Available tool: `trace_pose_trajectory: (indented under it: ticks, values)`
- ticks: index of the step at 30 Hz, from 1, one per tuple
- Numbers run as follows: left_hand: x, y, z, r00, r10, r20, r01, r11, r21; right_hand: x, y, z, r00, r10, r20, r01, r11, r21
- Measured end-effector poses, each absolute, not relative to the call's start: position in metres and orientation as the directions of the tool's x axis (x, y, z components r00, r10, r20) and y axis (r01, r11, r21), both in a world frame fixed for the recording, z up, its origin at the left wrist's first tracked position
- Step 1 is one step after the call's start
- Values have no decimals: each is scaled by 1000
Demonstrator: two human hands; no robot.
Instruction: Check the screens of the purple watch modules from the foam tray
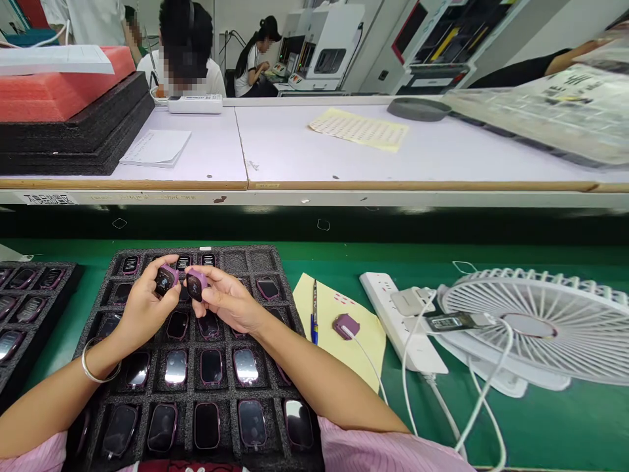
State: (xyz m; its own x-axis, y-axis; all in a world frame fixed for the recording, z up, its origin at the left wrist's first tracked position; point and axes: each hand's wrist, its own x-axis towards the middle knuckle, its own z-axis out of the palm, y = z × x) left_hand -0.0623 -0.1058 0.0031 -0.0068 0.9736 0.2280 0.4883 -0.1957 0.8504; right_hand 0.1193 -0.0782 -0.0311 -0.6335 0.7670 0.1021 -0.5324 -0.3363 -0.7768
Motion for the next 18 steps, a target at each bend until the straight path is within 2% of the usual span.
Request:
trace_pose_trajectory:
  ticks: [18]
  values:
    - [-62,-106,3,7,977,213,478,-190,858,119,-79,-31,-643,763,60,-511,-370,-776]
